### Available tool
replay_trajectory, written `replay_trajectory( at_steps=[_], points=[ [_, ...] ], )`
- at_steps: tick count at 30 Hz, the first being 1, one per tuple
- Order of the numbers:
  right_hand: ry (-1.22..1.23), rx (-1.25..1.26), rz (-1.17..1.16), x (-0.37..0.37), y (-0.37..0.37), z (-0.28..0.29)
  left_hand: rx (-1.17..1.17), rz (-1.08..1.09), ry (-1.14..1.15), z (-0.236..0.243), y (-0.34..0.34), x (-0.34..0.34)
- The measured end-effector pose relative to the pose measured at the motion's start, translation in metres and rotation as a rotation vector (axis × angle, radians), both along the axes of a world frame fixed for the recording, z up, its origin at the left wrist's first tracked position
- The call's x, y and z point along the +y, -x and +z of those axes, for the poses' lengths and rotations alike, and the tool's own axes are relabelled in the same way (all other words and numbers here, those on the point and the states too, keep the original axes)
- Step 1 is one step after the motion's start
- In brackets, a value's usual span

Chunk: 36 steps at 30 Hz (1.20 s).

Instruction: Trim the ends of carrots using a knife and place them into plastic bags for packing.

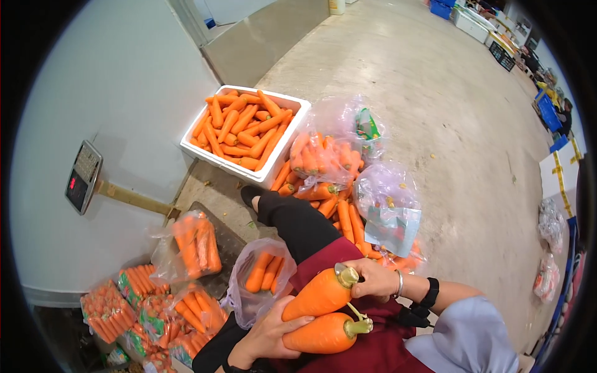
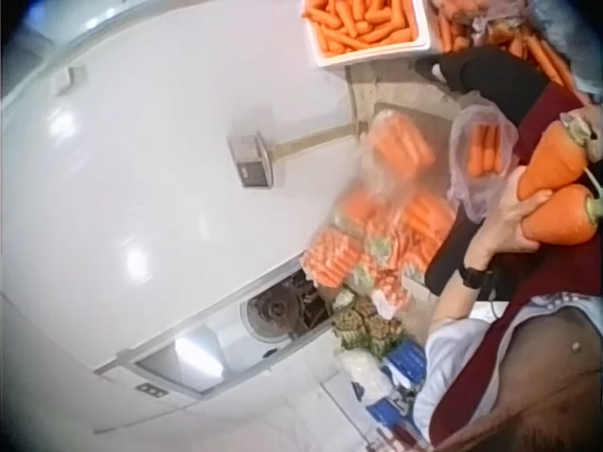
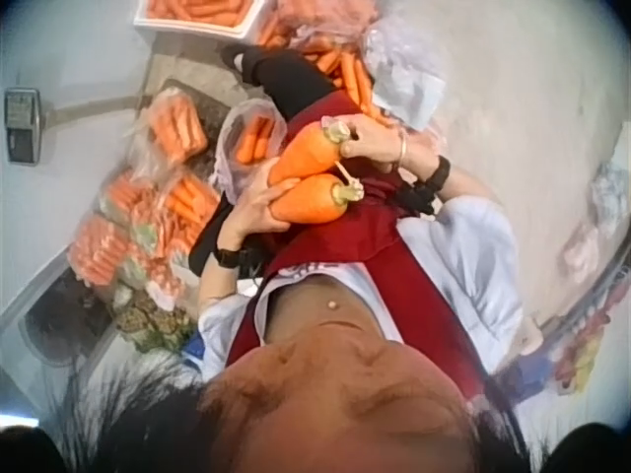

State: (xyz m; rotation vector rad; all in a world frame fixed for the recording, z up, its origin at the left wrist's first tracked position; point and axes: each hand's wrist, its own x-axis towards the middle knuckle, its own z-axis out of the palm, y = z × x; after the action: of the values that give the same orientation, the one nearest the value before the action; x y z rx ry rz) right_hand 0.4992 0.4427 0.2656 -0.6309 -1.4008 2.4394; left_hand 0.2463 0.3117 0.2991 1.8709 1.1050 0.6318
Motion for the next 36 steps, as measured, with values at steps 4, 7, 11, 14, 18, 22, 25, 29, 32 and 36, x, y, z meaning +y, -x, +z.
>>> replay_trajectory(
  at_steps=[4,7,11,14,18,22,25,29,32,36],
  points=[
    [0.028,-0.016,-0.047,-0.01,-0.024,-0.009,0.015,-0.141,0.058,0.008,-0.007,0.024],
    [0.027,0.008,-0.136,-0.027,-0.039,-0.025,-0.061,-0.251,0.185,0.008,-0.011,0.04],
    [0.004,-0.073,-0.228,-0.044,-0.057,-0.033,-0.028,-0.357,0.28,0.003,-0.018,0.052],
    [0.068,-0.068,-0.246,-0.045,-0.064,-0.039,0.05,-0.381,0.268,0.0,-0.027,0.055],
    [0.393,0.002,-0.477,-0.04,-0.044,-0.022,-0.036,-0.254,0.325,-0.018,-0.033,0.048],
    [0.113,-0.52,-0.551,-0.022,-0.051,-0.026,0.032,-0.08,0.308,-0.022,-0.04,0.035],
    [0.429,-0.375,-0.431,-0.014,-0.065,-0.021,0.009,-0.002,0.238,-0.033,-0.038,0.025],
    [-0.021,-0.351,-0.196,-0.035,-0.063,-0.034,0.004,0.028,0.195,-0.034,-0.039,0.024],
    [0.119,-0.018,-0.204,-0.041,-0.049,-0.026,0.035,0.029,0.136,-0.033,-0.04,0.026],
    [0.015,-0.116,-0.085,-0.031,-0.048,-0.009,0.033,0.06,0.095,-0.032,-0.039,0.027]
  ],
)
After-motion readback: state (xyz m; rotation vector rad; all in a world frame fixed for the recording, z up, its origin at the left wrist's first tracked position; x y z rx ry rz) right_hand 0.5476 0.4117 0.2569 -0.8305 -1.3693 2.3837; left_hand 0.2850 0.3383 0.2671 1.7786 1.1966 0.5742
